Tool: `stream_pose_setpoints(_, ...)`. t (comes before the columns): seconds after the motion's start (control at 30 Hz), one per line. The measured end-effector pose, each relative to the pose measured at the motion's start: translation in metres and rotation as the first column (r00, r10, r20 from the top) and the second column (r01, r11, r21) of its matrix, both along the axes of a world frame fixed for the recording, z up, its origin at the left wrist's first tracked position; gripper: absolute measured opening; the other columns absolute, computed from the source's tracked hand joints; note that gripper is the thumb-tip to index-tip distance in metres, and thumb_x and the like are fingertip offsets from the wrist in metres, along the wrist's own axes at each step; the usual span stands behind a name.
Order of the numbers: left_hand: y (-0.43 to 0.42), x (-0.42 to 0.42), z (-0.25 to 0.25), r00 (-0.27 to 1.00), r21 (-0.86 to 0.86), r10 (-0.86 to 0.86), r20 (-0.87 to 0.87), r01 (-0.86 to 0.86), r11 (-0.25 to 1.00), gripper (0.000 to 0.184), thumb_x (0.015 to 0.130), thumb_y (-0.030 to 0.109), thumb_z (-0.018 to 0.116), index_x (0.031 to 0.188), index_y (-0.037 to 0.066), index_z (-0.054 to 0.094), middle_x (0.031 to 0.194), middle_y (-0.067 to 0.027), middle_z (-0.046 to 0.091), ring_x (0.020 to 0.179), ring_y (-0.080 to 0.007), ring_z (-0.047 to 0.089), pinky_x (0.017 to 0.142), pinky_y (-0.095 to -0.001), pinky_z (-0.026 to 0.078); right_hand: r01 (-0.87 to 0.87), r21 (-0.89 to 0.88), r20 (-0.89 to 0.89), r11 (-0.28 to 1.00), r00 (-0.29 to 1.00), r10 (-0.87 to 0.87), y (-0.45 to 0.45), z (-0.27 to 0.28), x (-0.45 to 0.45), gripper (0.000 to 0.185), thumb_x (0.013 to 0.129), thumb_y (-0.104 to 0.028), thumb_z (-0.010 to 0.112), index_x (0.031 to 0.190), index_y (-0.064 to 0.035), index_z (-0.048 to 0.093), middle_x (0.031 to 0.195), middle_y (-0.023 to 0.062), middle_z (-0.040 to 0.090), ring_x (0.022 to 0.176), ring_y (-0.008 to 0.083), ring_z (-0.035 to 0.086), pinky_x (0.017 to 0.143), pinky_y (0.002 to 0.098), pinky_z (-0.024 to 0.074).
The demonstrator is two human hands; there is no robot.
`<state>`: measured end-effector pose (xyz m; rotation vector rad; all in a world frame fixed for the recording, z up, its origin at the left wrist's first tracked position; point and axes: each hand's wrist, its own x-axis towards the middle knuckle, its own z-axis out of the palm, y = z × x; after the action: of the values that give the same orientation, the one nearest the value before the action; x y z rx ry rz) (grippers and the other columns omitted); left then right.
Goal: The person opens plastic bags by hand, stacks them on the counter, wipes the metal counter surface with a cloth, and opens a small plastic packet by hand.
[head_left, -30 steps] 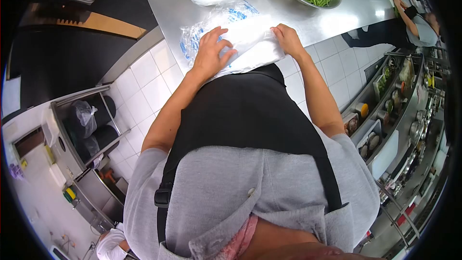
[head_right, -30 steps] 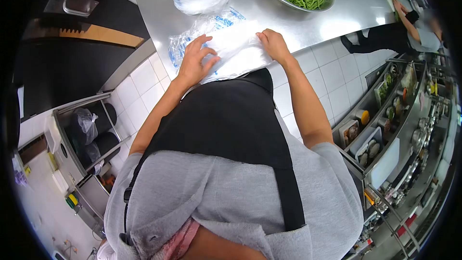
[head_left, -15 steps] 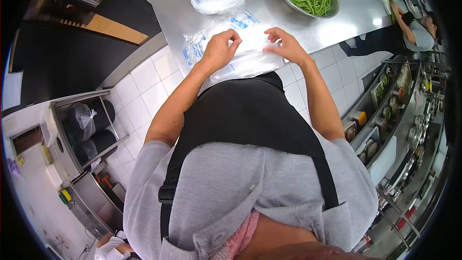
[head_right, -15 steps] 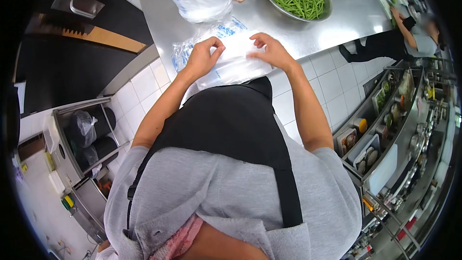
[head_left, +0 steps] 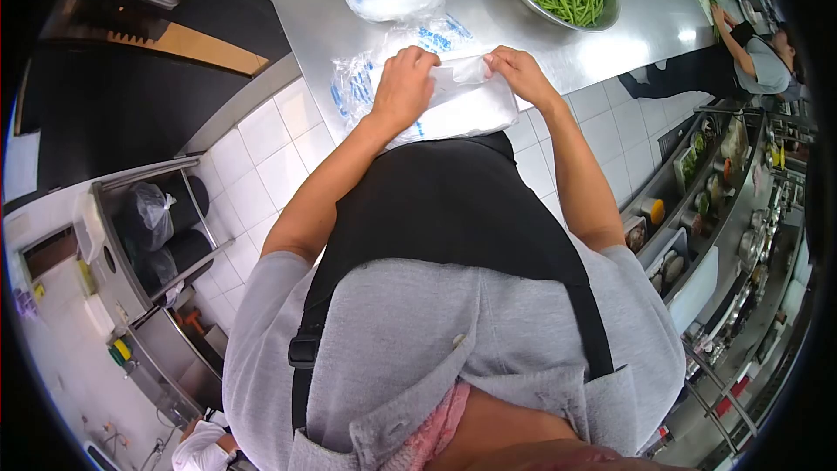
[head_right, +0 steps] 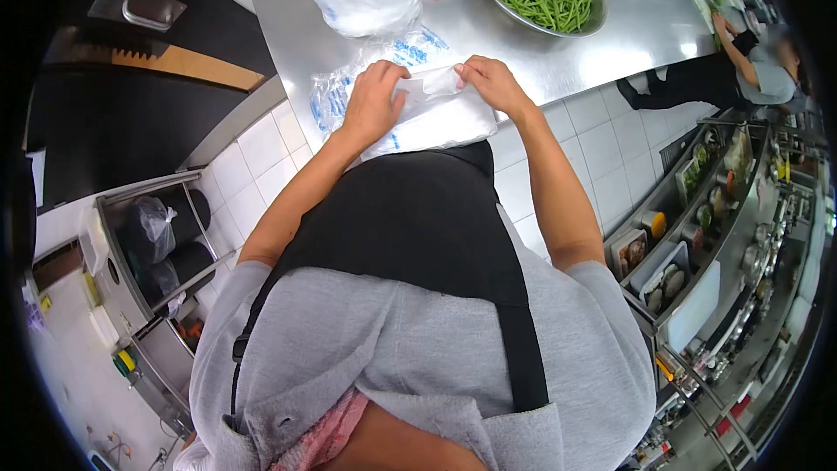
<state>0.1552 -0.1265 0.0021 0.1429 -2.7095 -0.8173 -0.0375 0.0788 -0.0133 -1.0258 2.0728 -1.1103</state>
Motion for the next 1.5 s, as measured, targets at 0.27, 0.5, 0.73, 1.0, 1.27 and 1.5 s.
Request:
stream_pose_setpoints(0.27,0.003,-0.023,0.037,0.956,0.097,0.100,-0.275,-0.076,0.992,0.017,0.087,0.014,0.077,0.100,0.006,0.069,0.104,-0.0098,0.069,0.109,-0.0318,0.062,0.095,-0.0473,0.046,0.101,0.086,0.055,0.991,0.993,-0.106,-0.015,0.026,-0.010,0.053,0.101,-0.049,0.061,0.086,-0.0007,0.077,0.076,0.0108,0.070,0.073,0.0187,0.060,0.076,0.0330,0.0485)
stream_pose_setpoints(0.5,-0.014,-0.053,0.028,0.972,0.150,0.101,-0.212,-0.070,0.986,0.012,0.088,0.011,0.075,0.091,0.000,0.070,0.089,-0.0157,0.071,0.085,-0.0366,0.068,0.078,-0.0448,0.052,0.084,-0.115,-0.012,0.990,0.996,-0.086,-0.019,0.055,-0.008,0.033,0.092,-0.025,0.076,0.114,-0.0013,0.072,0.083,0.0036,0.067,0.079,0.0142,0.060,0.078,0.0315,0.0503)
stream_pose_setpoints(0.73,-0.006,-0.053,0.047,0.960,0.233,0.070,-0.270,-0.006,0.972,0.017,0.087,0.013,0.077,0.100,0.002,0.072,0.090,-0.0161,0.072,0.090,-0.0364,0.069,0.081,-0.0433,0.053,0.114,-0.044,-0.040,0.992,0.992,-0.116,-0.019,0.066,-0.017,0.036,0.087,-0.004,0.076,0.122,-0.0045,0.067,0.091,0.0013,0.068,0.088,0.0134,0.061,0.085,0.0306,0.0509)
stream_pose_setpoints(1.0,-0.019,-0.054,0.042,0.985,0.273,0.147,0.096,-0.168,0.947,0.020,0.094,0.019,0.072,0.097,0.000,0.074,0.094,-0.0196,0.074,0.088,-0.0362,0.070,0.080,-0.0407,0.054,0.122,-0.181,-0.133,0.976,0.980,-0.147,-0.025,0.080,0.003,0.035,0.087,-0.007,0.078,0.121,-0.0048,0.069,0.090,0.0034,0.070,0.086,0.0161,0.064,0.086,0.0324,0.0515)
stream_pose_setpoints(1.27,-0.048,-0.058,0.096,0.951,0.259,0.154,-0.266,-0.084,0.962,0.014,0.092,0.012,0.074,0.098,-0.001,0.074,0.092,-0.0156,0.075,0.087,-0.0264,0.072,0.081,-0.0355,0.054,0.183,-0.372,-0.138,0.910,0.959,-0.249,-0.038,0.110,-0.036,0.027,0.083,-0.005,0.081,0.109,-0.0030,0.072,0.089,0.0029,0.069,0.084,0.0138,0.062,0.085,0.0288,0.0505)
stream_pose_setpoints(1.5,-0.083,-0.074,0.179,0.947,0.181,0.160,-0.280,-0.112,0.977,0.015,0.095,0.014,0.073,0.094,-0.002,0.074,0.079,-0.0097,0.072,0.073,-0.0175,0.064,0.073,-0.0304,0.052,0.030,-0.558,-0.267,0.829,0.940,-0.214,-0.074,0.181,-0.074,0.018,0.092,-0.009,0.074,0.109,-0.0068,0.077,0.087,0.0007,0.069,0.083,0.0089,0.060,0.077,0.0242,0.0479)
